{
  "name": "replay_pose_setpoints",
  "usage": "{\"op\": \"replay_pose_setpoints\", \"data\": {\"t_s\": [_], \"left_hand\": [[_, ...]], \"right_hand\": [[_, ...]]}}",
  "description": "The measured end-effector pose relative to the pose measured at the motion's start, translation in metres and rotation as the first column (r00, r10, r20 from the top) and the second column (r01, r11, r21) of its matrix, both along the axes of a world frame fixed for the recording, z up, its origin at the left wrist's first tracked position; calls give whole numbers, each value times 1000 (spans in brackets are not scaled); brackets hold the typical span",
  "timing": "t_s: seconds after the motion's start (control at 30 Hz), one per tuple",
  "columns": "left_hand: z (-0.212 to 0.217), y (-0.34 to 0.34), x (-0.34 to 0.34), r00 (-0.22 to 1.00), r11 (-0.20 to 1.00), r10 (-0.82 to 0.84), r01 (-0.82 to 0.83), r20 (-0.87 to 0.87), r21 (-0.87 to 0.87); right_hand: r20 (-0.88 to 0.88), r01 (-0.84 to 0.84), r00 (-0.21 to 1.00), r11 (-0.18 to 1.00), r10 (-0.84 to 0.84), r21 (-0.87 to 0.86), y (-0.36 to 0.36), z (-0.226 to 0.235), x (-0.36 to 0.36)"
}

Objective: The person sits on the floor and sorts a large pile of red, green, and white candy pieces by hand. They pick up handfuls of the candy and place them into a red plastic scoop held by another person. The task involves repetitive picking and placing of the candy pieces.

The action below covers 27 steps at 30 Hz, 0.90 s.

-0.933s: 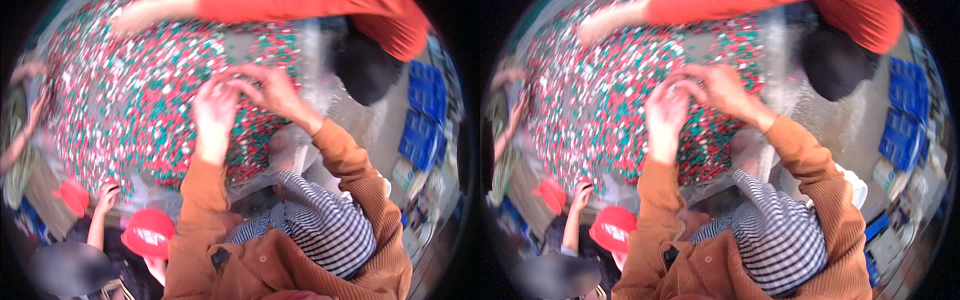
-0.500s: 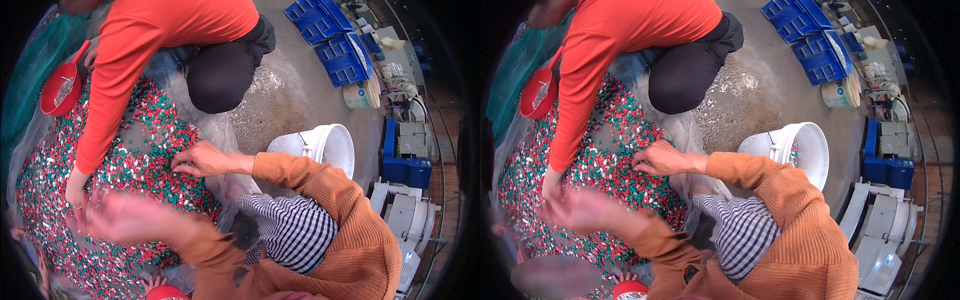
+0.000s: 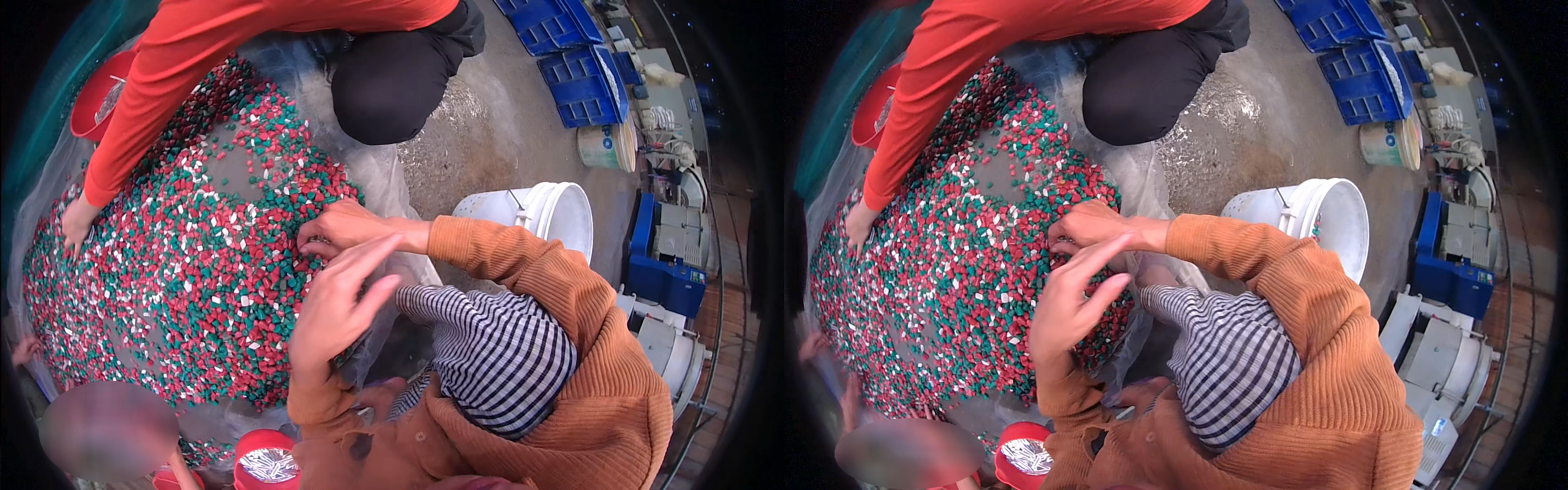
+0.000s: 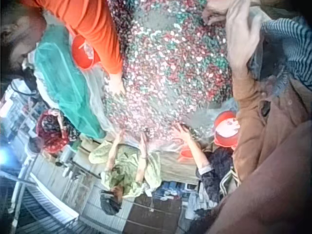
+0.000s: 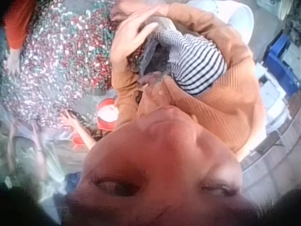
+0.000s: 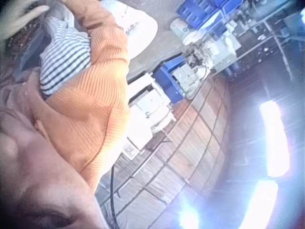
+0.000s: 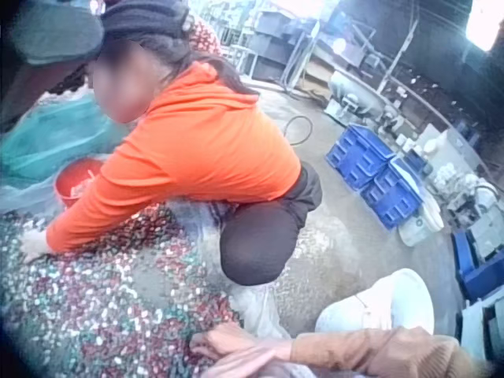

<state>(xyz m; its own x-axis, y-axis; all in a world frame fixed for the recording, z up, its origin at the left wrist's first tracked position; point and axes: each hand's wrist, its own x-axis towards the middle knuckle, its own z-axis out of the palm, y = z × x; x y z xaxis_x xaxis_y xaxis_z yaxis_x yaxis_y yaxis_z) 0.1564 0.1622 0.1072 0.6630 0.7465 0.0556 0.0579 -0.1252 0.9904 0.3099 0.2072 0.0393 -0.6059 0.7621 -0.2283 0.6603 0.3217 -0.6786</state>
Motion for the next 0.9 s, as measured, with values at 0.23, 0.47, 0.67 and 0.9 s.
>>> {"op": "replay_pose_setpoints", "data": {"t_s": [0.23,0.47,0.67,0.9], "left_hand": [[3,0,-96,857,857,487,-506,-166,-95],[-76,78,-125,608,695,627,-719,-488,-4],[-148,94,34,693,881,462,-282,-553,381],[-152,34,-3,630,827,408,51,-661,559]], "right_hand": [[103,-104,989,992,110,-67,18,-4,-14],[-55,213,974,970,-220,-114,69,-24,28],[72,362,930,932,-361,-8,93,-36,59],[20,369,929,921,-370,-127,96,-63,75]]}}
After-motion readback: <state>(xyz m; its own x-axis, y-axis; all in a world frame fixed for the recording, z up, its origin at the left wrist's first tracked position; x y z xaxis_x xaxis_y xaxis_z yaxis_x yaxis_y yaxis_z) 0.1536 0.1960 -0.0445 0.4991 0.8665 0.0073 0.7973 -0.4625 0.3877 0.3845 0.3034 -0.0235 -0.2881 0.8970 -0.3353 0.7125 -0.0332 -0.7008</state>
